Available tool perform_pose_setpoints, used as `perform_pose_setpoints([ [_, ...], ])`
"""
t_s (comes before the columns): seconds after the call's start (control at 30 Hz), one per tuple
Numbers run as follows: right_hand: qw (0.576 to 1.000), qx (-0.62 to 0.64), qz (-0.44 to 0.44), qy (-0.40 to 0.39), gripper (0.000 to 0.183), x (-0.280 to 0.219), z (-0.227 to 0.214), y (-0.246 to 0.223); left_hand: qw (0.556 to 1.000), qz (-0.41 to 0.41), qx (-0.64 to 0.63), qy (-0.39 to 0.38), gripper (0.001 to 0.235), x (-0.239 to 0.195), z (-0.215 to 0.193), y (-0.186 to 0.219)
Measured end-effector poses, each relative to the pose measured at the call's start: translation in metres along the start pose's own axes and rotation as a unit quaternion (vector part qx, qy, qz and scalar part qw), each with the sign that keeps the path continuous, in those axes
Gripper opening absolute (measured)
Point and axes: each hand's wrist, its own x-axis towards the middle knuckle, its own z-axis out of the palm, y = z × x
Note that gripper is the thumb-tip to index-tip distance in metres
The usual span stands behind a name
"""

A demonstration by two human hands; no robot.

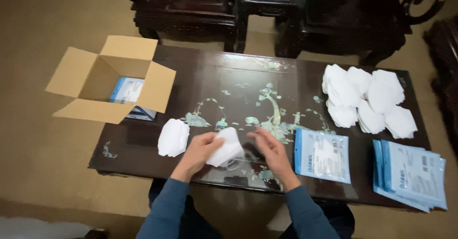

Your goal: Folding face masks and placing them into individual plastic sleeves.

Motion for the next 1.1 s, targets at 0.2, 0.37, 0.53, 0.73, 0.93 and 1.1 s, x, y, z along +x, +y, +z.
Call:
perform_pose_setpoints([
  [0.2,0.99,0.011,0.137,-0.039,0.022,0.02,0.01,0.03,0.997,0.005,0.062,0.044,0.034,0.049,0.044,-0.045],
  [0.37,0.955,0.088,0.258,0.116,0.027,0.063,-0.011,0.14,0.996,-0.08,-0.012,0.031,0.028,0.08,0.074,-0.121],
  [0.53,0.948,0.111,0.278,0.111,0.037,0.051,-0.006,0.103,0.991,-0.091,-0.094,0.027,0.029,0.086,0.081,-0.143],
  [0.73,0.948,0.115,0.288,0.068,0.021,0.041,-0.009,0.093,0.992,-0.106,-0.073,-0.007,0.029,0.066,0.075,-0.116],
  [0.93,0.957,0.133,0.252,0.054,0.017,0.036,-0.016,0.099,0.987,-0.081,-0.121,-0.063,0.015,0.06,0.067,-0.118],
  [1.1,0.945,0.194,0.255,0.067,0.034,0.04,-0.036,0.121,0.999,0.005,-0.021,-0.038,0.034,0.049,0.065,-0.113],
])
